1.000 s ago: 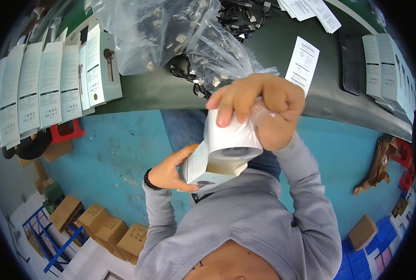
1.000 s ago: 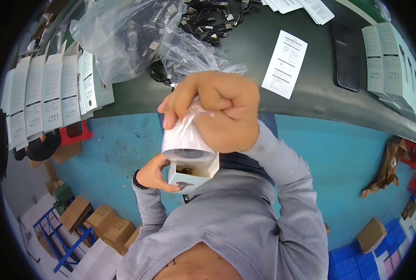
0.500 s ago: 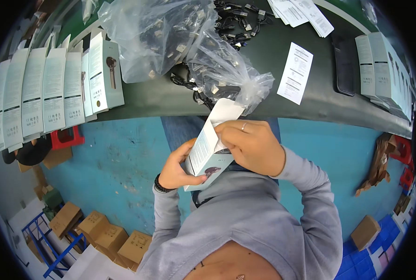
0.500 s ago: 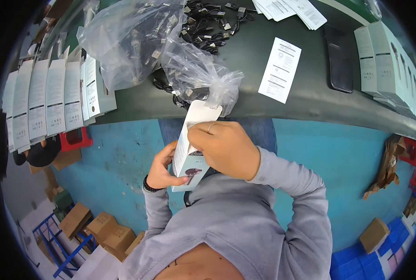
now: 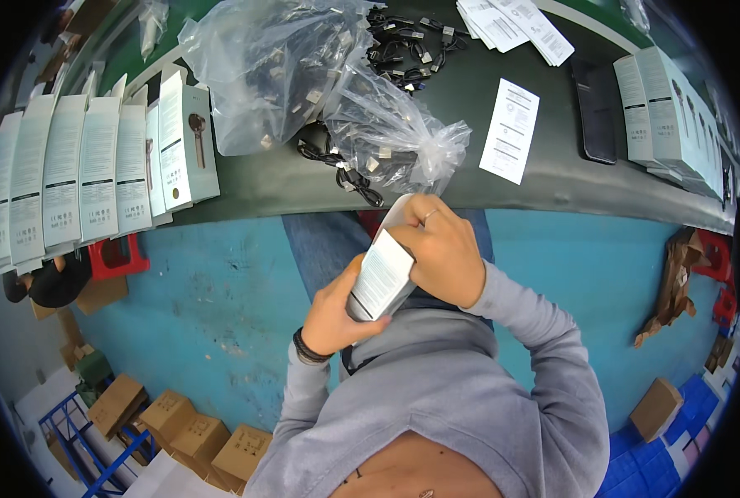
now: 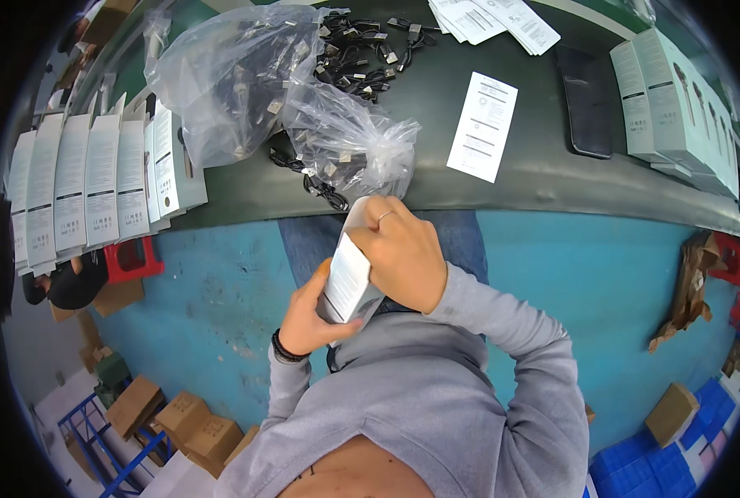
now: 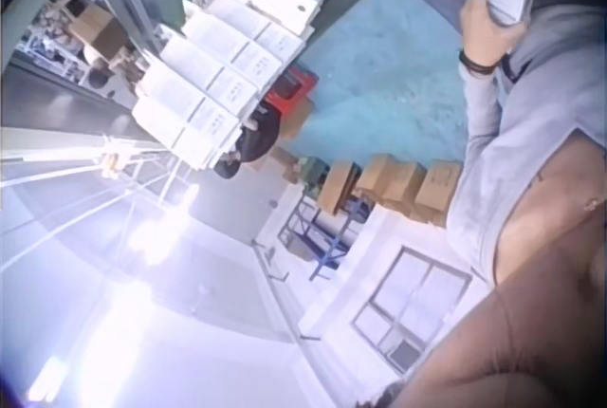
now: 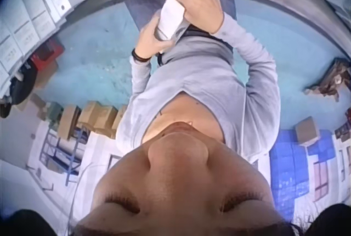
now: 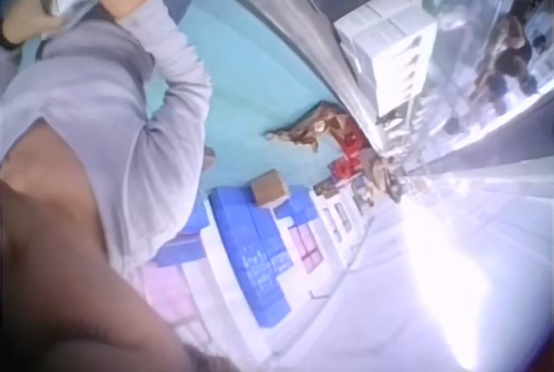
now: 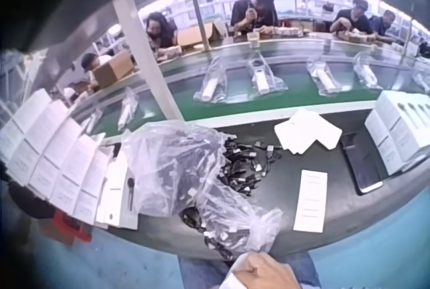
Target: Packaging hair dryers into individual boxes on an assembly line.
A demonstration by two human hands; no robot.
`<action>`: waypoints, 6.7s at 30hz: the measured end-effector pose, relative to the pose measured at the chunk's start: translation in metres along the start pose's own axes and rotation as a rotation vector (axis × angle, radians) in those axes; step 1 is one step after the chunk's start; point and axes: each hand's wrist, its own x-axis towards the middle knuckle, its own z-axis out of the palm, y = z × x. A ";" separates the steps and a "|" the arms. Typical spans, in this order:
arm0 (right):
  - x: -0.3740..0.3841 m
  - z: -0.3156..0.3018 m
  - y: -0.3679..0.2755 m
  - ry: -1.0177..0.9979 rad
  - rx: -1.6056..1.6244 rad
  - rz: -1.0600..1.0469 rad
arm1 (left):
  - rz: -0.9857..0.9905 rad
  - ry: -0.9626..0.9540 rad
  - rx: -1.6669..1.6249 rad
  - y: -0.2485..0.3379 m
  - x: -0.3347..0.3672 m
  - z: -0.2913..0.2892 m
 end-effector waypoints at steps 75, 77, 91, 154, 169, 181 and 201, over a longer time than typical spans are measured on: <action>-0.041 -0.017 0.020 -0.114 0.580 -0.114 | 0.577 0.220 -0.390 0.004 0.018 0.029; -0.043 -0.014 0.022 -0.095 0.530 -0.160 | 0.573 0.242 -0.402 0.002 0.020 0.030; -0.092 0.002 -0.003 0.157 0.470 -0.096 | 0.668 0.704 -0.190 0.049 0.028 0.029; 0.645 -0.106 0.260 -0.278 -0.665 0.152 | 0.266 1.057 0.471 0.035 0.021 -0.194; 0.379 -0.253 0.115 0.636 0.175 -0.069 | -0.009 0.901 0.853 0.014 0.078 -0.190; 0.095 -0.242 0.061 0.660 -0.292 -0.232 | 0.233 0.702 0.228 0.006 -0.071 -0.146; 0.001 -0.147 0.008 0.494 -0.546 -0.445 | -0.120 0.164 -0.130 -0.059 -0.108 -0.052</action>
